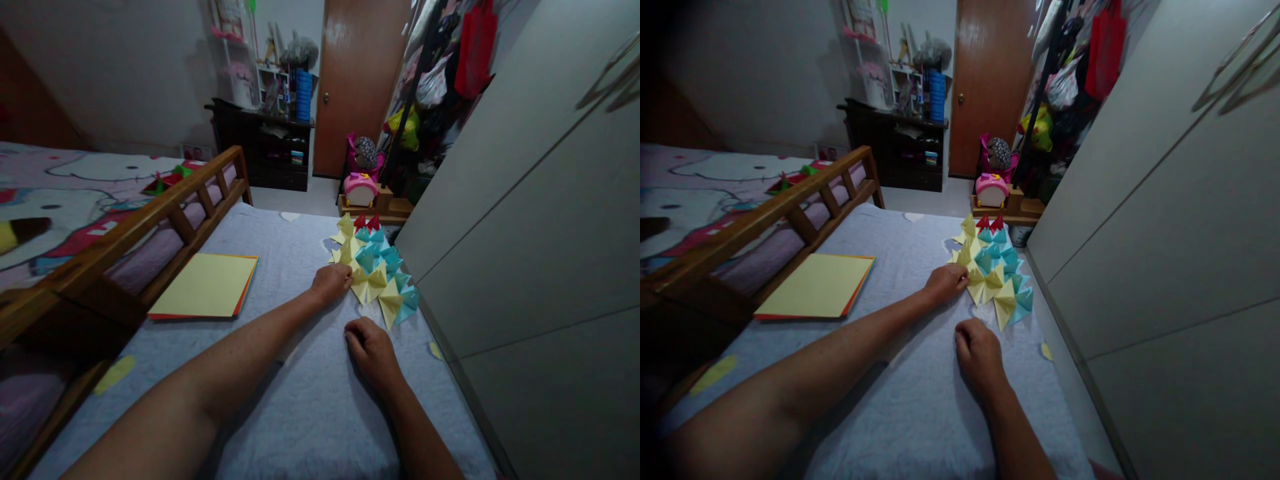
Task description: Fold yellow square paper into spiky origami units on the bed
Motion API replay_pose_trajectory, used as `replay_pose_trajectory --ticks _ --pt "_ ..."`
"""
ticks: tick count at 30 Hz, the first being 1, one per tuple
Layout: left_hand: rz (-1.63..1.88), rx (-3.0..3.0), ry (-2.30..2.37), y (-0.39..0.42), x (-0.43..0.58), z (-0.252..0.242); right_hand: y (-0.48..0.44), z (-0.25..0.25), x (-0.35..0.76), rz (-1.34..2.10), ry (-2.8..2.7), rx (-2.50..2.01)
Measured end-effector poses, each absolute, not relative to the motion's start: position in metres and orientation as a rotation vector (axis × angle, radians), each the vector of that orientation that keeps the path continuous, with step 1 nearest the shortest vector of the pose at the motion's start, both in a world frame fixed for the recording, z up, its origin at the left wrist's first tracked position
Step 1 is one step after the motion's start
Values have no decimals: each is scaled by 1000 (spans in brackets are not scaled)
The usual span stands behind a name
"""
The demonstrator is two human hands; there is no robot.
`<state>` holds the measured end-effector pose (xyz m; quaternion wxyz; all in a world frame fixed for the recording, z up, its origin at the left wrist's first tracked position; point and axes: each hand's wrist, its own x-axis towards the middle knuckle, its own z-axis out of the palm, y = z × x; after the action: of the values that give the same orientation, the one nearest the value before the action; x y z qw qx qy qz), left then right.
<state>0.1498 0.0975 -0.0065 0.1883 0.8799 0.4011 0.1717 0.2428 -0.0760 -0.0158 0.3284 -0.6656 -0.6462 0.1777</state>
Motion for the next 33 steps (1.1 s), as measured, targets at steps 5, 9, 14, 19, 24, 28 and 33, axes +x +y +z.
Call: replay_pose_trajectory --ticks 5,9,14,19,24,28,33 --pt "475 2450 1131 93 140 -1 -75 -15 243 467 -1691 -1745" --pt "446 2468 1123 84 113 15 -75 -17 243 448 -1693 -1751" --pt "363 2544 1063 61 45 38 -75 -20 243 401 -1691 -1745" --pt "313 2683 1152 55 -42 40 -74 -20 242 370 -1706 -1759" --pt "280 2621 1452 60 -103 19 -72 -19 241 380 -1784 -1851" --pt "235 2505 1506 62 -117 0 -69 -17 241 376 -1847 -1964" --pt "441 2431 1439 63 -120 -8 -63 -8 240 402 -2002 -2021"
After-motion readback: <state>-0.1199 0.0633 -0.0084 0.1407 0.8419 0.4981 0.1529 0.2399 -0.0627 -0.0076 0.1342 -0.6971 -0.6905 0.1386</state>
